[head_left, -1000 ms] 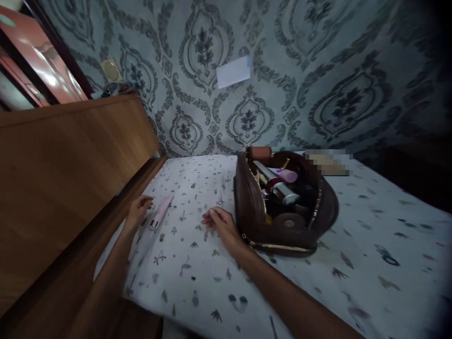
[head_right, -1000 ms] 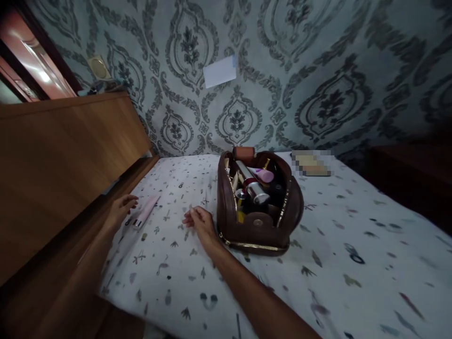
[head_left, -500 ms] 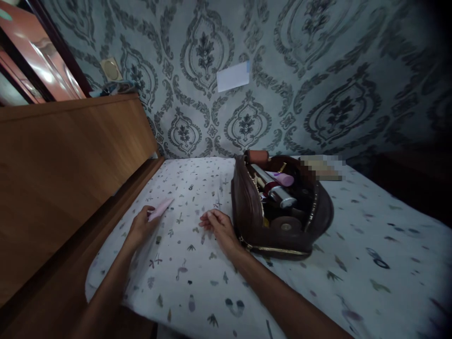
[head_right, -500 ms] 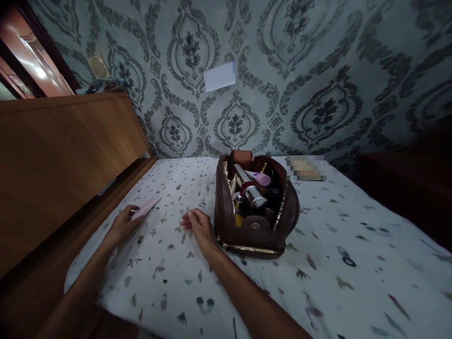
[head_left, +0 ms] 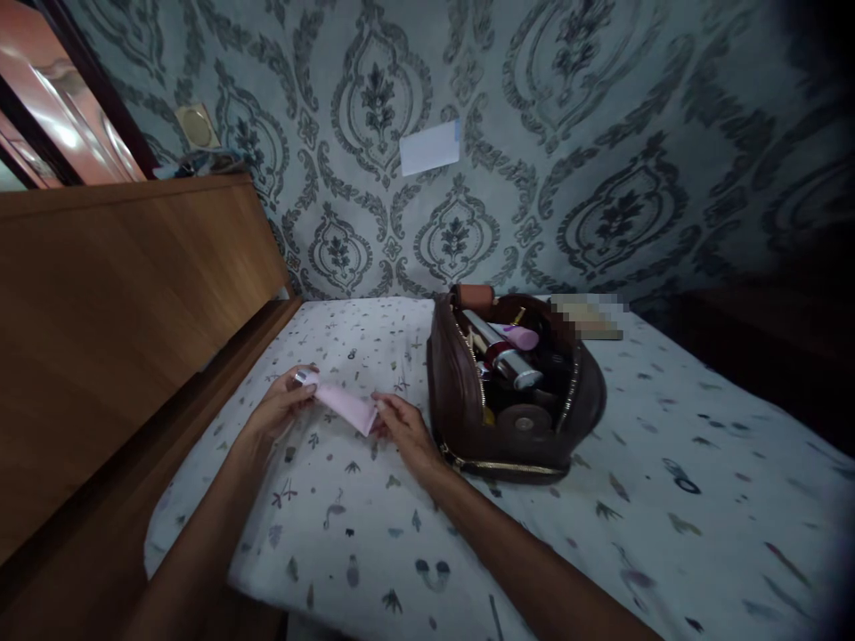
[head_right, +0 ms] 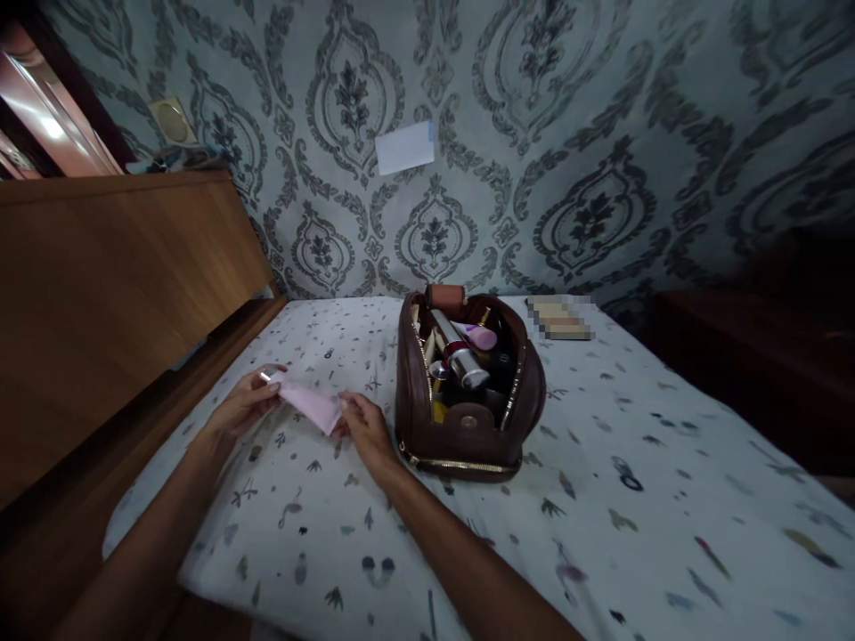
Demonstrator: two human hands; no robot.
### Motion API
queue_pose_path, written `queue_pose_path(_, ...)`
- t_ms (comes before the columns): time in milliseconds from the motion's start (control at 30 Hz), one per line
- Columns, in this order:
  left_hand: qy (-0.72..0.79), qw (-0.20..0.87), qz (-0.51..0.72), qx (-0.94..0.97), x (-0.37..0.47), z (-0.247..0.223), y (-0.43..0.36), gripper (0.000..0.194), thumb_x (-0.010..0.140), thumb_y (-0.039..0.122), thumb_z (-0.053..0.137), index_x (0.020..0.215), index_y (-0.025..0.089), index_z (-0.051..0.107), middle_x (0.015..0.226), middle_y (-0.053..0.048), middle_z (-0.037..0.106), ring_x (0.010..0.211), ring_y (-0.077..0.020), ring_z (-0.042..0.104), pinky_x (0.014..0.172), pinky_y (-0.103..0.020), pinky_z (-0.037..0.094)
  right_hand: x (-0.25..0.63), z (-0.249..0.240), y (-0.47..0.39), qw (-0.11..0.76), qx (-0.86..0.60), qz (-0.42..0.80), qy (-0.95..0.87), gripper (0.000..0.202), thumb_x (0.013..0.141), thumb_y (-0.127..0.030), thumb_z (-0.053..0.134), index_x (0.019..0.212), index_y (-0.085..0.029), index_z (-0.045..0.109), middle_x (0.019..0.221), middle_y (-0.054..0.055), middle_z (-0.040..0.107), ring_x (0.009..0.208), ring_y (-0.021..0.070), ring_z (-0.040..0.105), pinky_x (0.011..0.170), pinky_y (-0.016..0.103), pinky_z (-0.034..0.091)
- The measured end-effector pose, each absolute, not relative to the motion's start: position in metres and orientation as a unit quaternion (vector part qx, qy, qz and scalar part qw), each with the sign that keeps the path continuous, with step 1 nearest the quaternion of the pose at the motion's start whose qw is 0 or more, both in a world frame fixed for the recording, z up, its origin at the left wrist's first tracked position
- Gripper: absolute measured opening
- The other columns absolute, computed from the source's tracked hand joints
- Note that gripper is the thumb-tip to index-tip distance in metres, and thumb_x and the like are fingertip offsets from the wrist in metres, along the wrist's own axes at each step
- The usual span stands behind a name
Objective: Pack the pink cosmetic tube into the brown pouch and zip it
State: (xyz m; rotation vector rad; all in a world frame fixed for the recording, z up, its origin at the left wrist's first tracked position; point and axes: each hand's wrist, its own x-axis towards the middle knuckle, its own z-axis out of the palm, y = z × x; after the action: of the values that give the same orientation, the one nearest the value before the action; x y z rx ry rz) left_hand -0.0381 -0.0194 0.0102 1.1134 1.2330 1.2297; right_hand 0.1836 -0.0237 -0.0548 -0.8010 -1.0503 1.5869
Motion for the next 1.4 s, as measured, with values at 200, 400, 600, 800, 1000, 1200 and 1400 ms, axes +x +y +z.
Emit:
queue_pose_path(200,0.446,0.555,0.551,0.437,-0.009,0.004,0.005,0.049,0.057,0.037,0.084,0.095,0.017,0.06,0.088,-0.004,0.069,0.078,-0.0151,0.064,0.072,-0.026,0.051,0.183,-0.054,-0.024,0.507,-0.327,0.666,-0.438,0.038,0.064,-0.035,0.076,0.095,-0.016,0.066,0.073,-0.001,0.062,0.057,0.0111,0.057,0.052,0.023,0.047)
queue_pose_path(400,0.415,0.585,0.56,0.414,0.016,-0.002,0.013,0.043,0.064,0.036,0.081,0.098,0.017,0.063,0.092,-0.005,0.072,0.079,-0.0158,0.064,0.071,-0.026,0.05,0.182,-0.053,-0.024,0.501,-0.311,0.674,-0.445,0.034,0.061,-0.032,0.077,0.088,-0.015,0.064,0.075,0.001,0.064,0.056,0.0108,0.055,0.047,0.022,0.044)
queue_pose_path(600,0.385,0.608,0.571,0.395,0.021,-0.011,0.014,0.043,0.068,0.036,0.08,0.102,0.016,0.064,0.096,-0.006,0.073,0.078,-0.0145,0.063,0.069,-0.024,0.05,0.18,-0.056,-0.024,0.505,-0.313,0.667,-0.45,0.03,0.061,-0.027,0.074,0.085,-0.017,0.06,0.072,0.0,0.063,0.06,0.0115,0.057,0.047,0.02,0.044)
queue_pose_path(800,0.357,0.621,0.586,0.379,0.023,-0.017,0.012,0.04,0.072,0.035,0.077,0.104,0.015,0.064,0.099,-0.008,0.073,0.075,-0.014,0.063,0.065,-0.024,0.05,0.18,-0.061,-0.022,0.508,-0.303,0.66,-0.464,0.03,0.062,-0.026,0.075,0.086,-0.016,0.06,0.07,-0.002,0.062,0.057,0.0104,0.056,0.047,0.019,0.044)
queue_pose_path(1000,0.344,0.635,0.586,0.368,0.025,-0.015,0.01,0.037,0.07,0.031,0.079,0.101,0.016,0.065,0.098,-0.008,0.073,0.072,-0.0143,0.065,0.064,-0.024,0.052,0.181,-0.06,-0.021,0.514,-0.299,0.653,-0.469,0.029,0.069,-0.033,0.074,0.09,-0.014,0.065,0.071,0.0,0.062,0.052,0.008,0.051,0.045,0.018,0.041)
queue_pose_path(1200,0.354,0.633,0.589,0.357,0.028,-0.01,0.01,0.046,0.06,0.03,0.086,0.098,0.013,0.066,0.087,-0.005,0.073,0.065,-0.0111,0.063,0.059,-0.02,0.052,0.182,-0.059,-0.022,0.521,-0.304,0.655,-0.455,0.045,0.071,-0.042,0.072,0.105,-0.014,0.064,0.079,0.002,0.062,0.059,0.0111,0.055,0.047,0.021,0.044)
queue_pose_path(1400,0.37,0.613,0.599,0.359,0.035,-0.009,0.011,0.044,0.058,0.032,0.087,0.09,0.015,0.062,0.066,0.004,0.061,0.047,-0.0038,0.049,0.043,-0.014,0.04,0.183,-0.053,-0.025,0.511,-0.328,0.63,-0.485,0.062,0.058,-0.025,0.082,0.115,-0.016,0.058,0.102,0.005,0.065,0.086,0.0154,0.06,0.07,0.024,0.049)
